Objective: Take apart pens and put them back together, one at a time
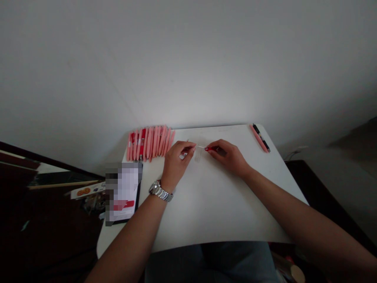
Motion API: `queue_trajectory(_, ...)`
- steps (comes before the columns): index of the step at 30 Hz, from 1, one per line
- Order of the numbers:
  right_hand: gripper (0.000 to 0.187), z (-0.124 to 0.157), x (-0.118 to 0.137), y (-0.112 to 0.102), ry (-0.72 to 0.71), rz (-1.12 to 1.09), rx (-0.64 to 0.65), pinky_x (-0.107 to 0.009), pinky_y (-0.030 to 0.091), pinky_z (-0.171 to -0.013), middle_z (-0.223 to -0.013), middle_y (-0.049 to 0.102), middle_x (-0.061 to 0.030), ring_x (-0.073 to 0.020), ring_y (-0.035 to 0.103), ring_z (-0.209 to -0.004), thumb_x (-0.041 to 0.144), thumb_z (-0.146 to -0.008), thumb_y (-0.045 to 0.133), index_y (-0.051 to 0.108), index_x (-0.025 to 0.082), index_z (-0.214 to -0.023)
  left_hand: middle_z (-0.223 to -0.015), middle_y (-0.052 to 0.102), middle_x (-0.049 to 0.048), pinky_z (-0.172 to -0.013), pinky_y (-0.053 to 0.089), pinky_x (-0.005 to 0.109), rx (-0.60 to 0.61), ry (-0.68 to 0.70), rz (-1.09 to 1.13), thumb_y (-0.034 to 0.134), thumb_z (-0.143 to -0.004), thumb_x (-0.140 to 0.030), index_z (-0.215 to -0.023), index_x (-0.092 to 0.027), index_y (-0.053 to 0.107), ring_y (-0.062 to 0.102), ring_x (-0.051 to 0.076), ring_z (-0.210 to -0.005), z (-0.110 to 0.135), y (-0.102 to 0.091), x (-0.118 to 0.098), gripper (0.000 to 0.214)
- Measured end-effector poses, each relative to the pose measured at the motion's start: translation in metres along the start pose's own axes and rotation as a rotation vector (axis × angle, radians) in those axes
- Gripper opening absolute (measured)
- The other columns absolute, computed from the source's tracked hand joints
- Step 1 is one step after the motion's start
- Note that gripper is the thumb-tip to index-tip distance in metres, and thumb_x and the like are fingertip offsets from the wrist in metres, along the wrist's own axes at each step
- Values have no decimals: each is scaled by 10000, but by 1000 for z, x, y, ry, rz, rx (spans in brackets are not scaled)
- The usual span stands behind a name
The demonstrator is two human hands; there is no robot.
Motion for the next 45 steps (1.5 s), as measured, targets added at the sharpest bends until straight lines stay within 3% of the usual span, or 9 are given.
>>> queue_trajectory(10, 254, 1, -12, 1, 94, -83, -50, -342, 557, -784, -969, 752, -60, -204, 704, -855, 459, -942, 643, 701, 235, -1048, -1046, 700, 51, -904, 536, 405, 92, 39, -250, 672, -923, -210, -1112, -242, 683, 652, 223, -968, 1, 1, -4, 191)
queue_trajectory(32, 230, 3, -18, -2, 119, -135, -87, -374, 580, -841, -979, 752, -59, -220, 723, -899, 442, -931, 661, 670, 239, -1039, -1011, 685, 65, -885, 513, 411, -48, -37, -387, 645, -902, -152, -1038, -219, 689, 649, 243, -943, -2, -17, 15, 158)
queue_trajectory(45, 233, 3, -17, -2, 126, -139, -77, -367, 575, -844, -974, 753, -61, -215, 723, -892, 433, -927, 662, 677, 225, -1030, -1042, 656, 68, -926, 463, 435, 39, -93, -678, 639, -941, -271, -1035, -233, 739, 597, 278, -1031, -2, -21, 5, 142)
Point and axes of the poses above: each hand's wrist, its own z-axis away from the middle knuckle, its own y-axis out of the palm, x = y × z, the point moved 4 cm from there along -z, towards the middle knuckle
